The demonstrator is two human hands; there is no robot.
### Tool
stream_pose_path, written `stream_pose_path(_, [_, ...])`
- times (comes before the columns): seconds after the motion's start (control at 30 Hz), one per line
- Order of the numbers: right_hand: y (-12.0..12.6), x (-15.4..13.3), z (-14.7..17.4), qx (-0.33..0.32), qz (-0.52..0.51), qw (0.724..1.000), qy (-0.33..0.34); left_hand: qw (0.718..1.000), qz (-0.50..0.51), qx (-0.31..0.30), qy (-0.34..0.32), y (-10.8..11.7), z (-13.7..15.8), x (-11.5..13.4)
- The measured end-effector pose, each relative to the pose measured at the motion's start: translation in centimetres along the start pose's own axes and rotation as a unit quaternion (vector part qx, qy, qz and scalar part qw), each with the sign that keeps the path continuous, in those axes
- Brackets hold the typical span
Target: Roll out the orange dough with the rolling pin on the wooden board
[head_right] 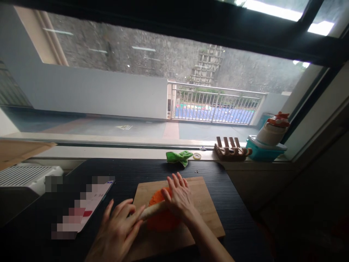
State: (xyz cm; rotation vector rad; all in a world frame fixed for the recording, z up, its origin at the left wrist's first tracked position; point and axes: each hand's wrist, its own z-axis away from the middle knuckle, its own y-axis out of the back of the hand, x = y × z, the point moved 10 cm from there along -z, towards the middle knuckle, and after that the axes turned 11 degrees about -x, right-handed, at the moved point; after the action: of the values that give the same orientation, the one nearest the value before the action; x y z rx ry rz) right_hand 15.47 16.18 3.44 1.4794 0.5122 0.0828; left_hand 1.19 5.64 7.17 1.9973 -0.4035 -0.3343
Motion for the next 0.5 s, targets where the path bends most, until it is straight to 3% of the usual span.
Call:
stream_pose_path(0.1, [-0.9,0.3,3.9,-0.013,0.010,0.999,0.043,0.995,0.005,0.045,-0.086,0.6,1.9,1.9])
stream_pose_path(0.17, [-0.9,0.2,3.7,-0.020,0.008,0.999,0.047,0.992,0.012,0.073,-0.105,0.7,2.5,2.1])
stream_pose_path(0.4, [-0.1,-3.7,-7.1,-0.061,-0.016,0.998,0.032,0.996,0.010,0.090,0.024,0.8,1.5,-2.2])
stream_pose_path(0.5, [0.1,-3.9,-6.2,-0.066,-0.015,0.996,0.065,0.996,0.026,0.089,0.014,0.5,2.0,-1.9])
